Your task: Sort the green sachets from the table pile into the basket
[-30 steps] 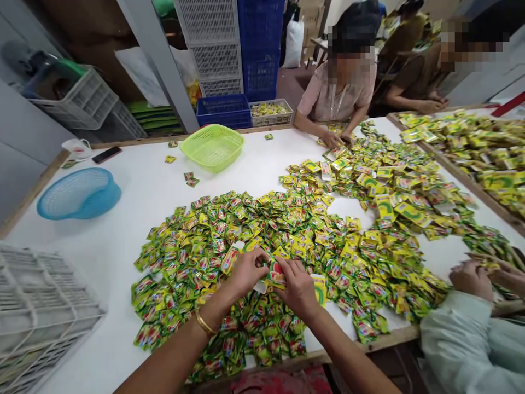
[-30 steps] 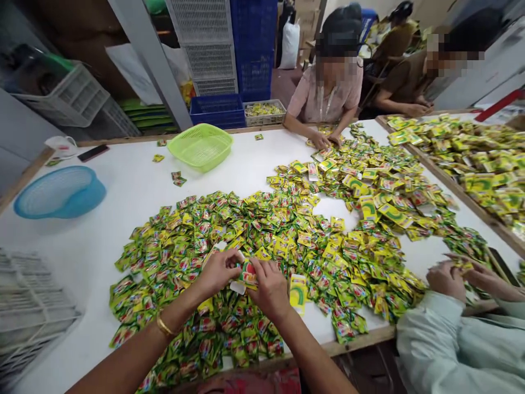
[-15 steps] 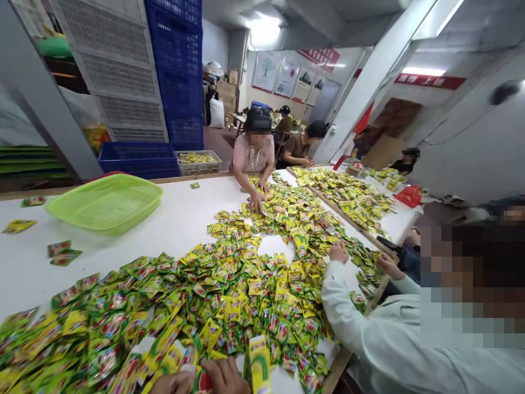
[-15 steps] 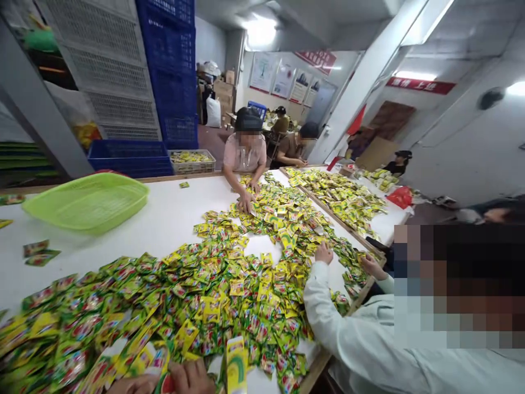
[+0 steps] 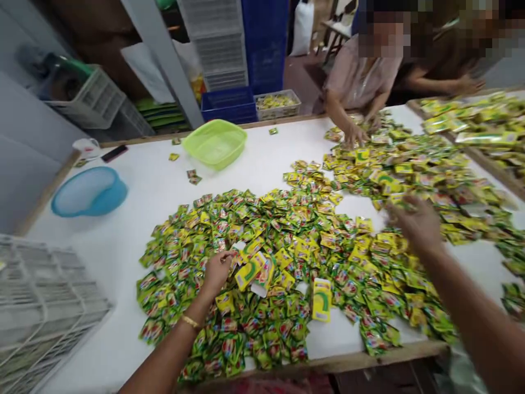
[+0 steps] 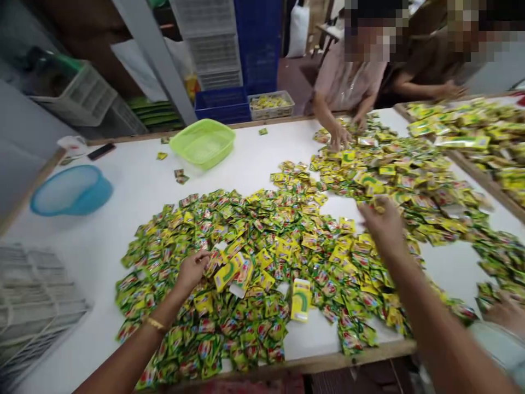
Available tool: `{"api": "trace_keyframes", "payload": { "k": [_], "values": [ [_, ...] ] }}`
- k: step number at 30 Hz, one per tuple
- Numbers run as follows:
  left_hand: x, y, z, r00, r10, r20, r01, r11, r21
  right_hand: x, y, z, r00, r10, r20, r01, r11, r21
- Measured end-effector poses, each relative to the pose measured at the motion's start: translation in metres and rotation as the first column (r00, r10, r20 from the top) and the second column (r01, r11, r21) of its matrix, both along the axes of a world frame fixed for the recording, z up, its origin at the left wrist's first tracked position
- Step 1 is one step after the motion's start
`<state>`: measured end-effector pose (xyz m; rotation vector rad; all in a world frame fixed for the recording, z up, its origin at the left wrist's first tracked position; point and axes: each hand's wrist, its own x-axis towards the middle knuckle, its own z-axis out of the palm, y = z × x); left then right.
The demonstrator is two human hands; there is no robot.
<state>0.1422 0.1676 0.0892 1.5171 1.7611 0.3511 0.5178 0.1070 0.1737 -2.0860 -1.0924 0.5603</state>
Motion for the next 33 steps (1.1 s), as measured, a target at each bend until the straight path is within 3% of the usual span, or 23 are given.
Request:
{"api": "trace_keyframes", "payload": {
  "k": [2,5,7,9,11,16,18,22,26,29,33],
  "values": [
    [-0.01,0.003,-0.009,0.999,-0.002,-0.053,0.004,1.0,0.03,-0.039,-0.001,-0.037,0.997,0.08,0.005,-0.079,0.996,-0.038],
    [-0.019,0.012,-0.016,0.991,-0.054,-0.124,0.059,0.997,0.043,-0.124,-0.024,-0.094,0.943,0.33,0.043,-0.326,0.942,-0.074],
    [-0.023,0.02,-0.021,0.98,-0.09,-0.175,0.097,0.995,0.033,-0.168,-0.031,-0.119,0.728,0.602,0.328,-0.577,0.796,-0.183],
    [-0.025,0.032,-0.026,0.968,-0.118,-0.222,0.129,0.991,0.035,-0.189,-0.025,-0.129,0.45,0.747,0.489,-0.696,0.637,-0.333],
    [-0.023,0.046,-0.03,0.955,-0.149,-0.256,0.168,0.984,0.052,-0.194,-0.011,-0.13,0.309,0.803,0.51,-0.737,0.541,-0.406],
    [0.021,0.077,-0.037,0.898,-0.375,-0.23,0.402,0.912,0.08,-0.197,0.007,-0.123,0.165,0.843,0.512,-0.814,0.41,-0.412],
    [0.048,0.083,-0.04,0.865,-0.451,-0.22,0.474,0.878,0.067,-0.203,0.004,-0.123,0.138,0.844,0.518,-0.82,0.391,-0.418],
    [0.086,0.081,-0.044,0.827,-0.505,-0.248,0.519,0.855,-0.012,-0.206,-0.009,-0.123,0.175,0.834,0.524,-0.794,0.434,-0.426],
    [0.086,0.075,-0.042,0.802,-0.529,-0.277,0.538,0.841,-0.049,-0.188,-0.036,-0.121,0.314,0.842,0.44,-0.75,0.503,-0.429],
    [0.079,0.08,-0.036,0.827,-0.461,-0.322,0.478,0.878,-0.032,-0.168,-0.062,-0.125,0.502,0.773,0.389,-0.673,0.631,-0.386],
    [0.095,0.084,-0.033,0.828,-0.453,-0.33,0.467,0.883,-0.043,-0.149,-0.086,-0.137,0.723,0.544,0.425,-0.461,0.839,-0.289]
  ]
}}
